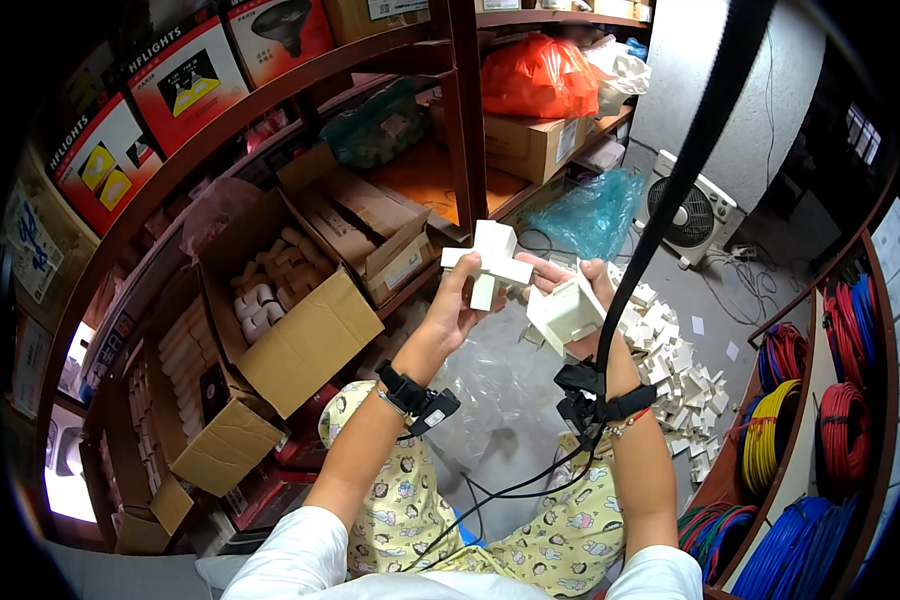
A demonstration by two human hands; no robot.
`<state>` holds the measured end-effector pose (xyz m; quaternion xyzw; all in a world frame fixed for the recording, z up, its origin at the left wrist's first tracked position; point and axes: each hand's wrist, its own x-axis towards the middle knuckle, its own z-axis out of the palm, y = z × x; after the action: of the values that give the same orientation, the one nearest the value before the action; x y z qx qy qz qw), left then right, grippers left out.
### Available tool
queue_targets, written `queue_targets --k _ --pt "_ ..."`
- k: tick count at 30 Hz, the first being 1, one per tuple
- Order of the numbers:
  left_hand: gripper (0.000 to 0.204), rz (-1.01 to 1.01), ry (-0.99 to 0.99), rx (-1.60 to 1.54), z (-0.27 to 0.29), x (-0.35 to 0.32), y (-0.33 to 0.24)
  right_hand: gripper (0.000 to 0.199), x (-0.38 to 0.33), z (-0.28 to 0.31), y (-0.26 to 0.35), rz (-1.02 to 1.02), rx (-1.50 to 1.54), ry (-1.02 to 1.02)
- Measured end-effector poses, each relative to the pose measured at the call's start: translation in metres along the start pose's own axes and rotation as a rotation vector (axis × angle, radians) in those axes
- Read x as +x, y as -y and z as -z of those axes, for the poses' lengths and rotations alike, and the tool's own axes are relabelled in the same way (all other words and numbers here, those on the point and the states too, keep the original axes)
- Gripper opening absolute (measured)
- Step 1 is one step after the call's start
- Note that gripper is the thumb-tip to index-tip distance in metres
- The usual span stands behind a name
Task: The person sits on the floor and assembles small, white, cross-shaped plastic components by hand. They pick up individual pieces from a pile, fit them together to form a larger unit, and place the finished assembly into a clear plastic bag.
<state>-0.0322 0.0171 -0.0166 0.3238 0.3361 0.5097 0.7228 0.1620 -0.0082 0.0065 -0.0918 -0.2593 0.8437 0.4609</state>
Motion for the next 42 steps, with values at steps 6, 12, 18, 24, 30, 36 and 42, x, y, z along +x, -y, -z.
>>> queue_targets --k 6,12,18,24,30,36,42 --pt "0.059 0.035 0.053 -0.013 0.005 -0.002 -0.010 0.097 -0.007 -0.007 0.008 0.026 0.026 0.027" --pt "0.060 0.052 0.028 -0.048 0.000 -0.008 -0.017 0.105 -0.013 -0.019 0.007 0.076 -0.053 -0.018" --pt "0.051 -0.023 0.006 -0.142 -0.003 -0.008 -0.017 0.108 -0.018 -0.009 0.013 0.112 -0.074 0.066" --pt "0.060 -0.073 0.064 -0.184 -0.002 -0.009 -0.018 0.099 -0.023 -0.020 0.017 0.119 -0.048 0.031" --pt "0.062 -0.095 0.152 -0.175 -0.001 -0.005 -0.012 0.092 -0.019 -0.012 0.006 0.032 -0.120 0.022" --pt "0.064 -0.108 0.245 -0.102 -0.002 -0.005 -0.011 0.085 -0.019 -0.020 0.003 0.044 -0.130 0.101" --pt "0.062 -0.152 0.211 -0.049 -0.002 -0.005 -0.008 0.086 -0.017 -0.025 -0.002 0.067 -0.165 0.116"
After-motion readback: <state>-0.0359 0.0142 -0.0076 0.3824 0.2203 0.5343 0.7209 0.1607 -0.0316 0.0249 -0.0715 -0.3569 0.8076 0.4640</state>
